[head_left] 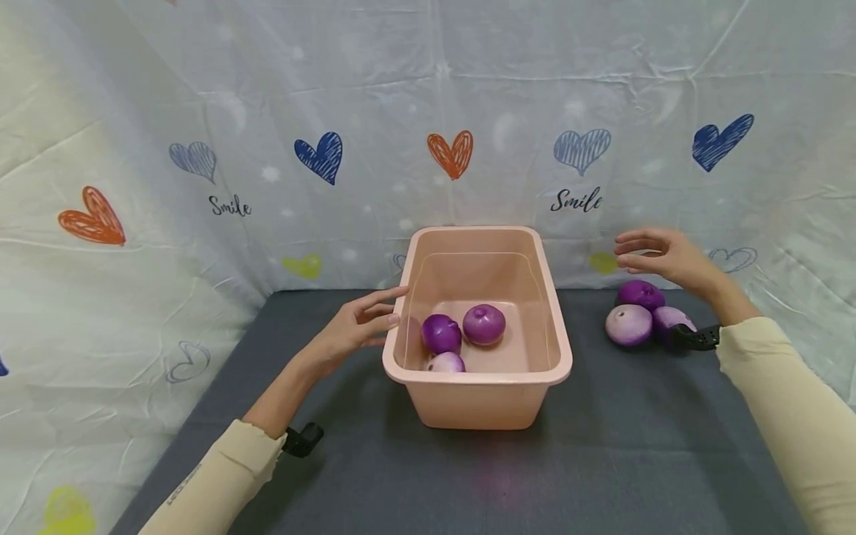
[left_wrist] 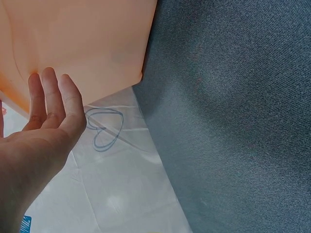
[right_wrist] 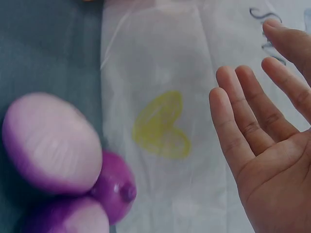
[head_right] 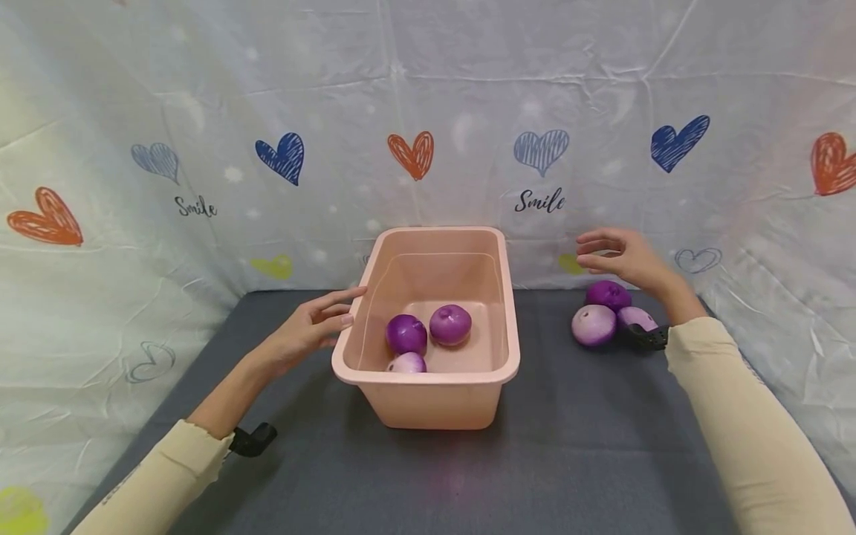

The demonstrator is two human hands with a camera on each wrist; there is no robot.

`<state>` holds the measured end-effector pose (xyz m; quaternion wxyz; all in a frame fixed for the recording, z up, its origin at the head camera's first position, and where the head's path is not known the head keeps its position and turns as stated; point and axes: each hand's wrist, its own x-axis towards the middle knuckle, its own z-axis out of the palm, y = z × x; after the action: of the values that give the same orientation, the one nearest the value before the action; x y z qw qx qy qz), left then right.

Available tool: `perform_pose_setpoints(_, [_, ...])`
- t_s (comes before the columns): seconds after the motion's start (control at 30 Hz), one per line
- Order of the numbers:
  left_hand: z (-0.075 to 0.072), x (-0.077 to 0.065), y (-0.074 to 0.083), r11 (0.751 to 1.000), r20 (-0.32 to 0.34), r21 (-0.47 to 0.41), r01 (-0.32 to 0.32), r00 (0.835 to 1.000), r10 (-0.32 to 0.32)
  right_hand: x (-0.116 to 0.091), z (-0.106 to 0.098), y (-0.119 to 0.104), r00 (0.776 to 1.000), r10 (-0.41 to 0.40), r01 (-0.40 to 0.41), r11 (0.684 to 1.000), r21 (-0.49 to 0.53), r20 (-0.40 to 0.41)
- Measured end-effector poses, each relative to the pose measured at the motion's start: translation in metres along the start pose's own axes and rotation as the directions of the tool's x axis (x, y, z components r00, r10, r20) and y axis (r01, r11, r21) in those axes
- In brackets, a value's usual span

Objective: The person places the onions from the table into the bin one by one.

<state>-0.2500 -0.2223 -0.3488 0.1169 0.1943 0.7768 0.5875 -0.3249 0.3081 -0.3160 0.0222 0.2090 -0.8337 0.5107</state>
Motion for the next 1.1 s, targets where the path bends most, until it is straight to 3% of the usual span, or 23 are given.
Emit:
perform_pose_setpoints(0.3, [0.000,0.001,-0.001,1.000,-0.004,-0.004,0.000,1.000,0.000,-0.022,-0.021,0.016,0.998,0.044,-0.044,0.999,-0.006,-0.039])
perform_pose_setpoints(0.57, [0.000,0.001,-0.002,1.000,0.004,-0.017,-0.011,1.000,0.011,-0.049,-0.033,0.037,0.990,0.131,-0.134,0.990,-0.053,-0.059])
perform_pose_setpoints(0.7, [0.000,0.001,-0.001,1.000,0.005,-0.020,-0.010,1.000,0.010,-0.064,-0.037,0.053,0.990,0.119,-0.125,0.989,-0.077,-0.072])
perform_pose_setpoints(1.1, [0.000,0.002,-0.004,0.999,0.009,-0.032,-0.018,1.000,0.018,-0.098,-0.036,0.079,0.983,0.166,-0.179,0.964,-0.194,-0.083])
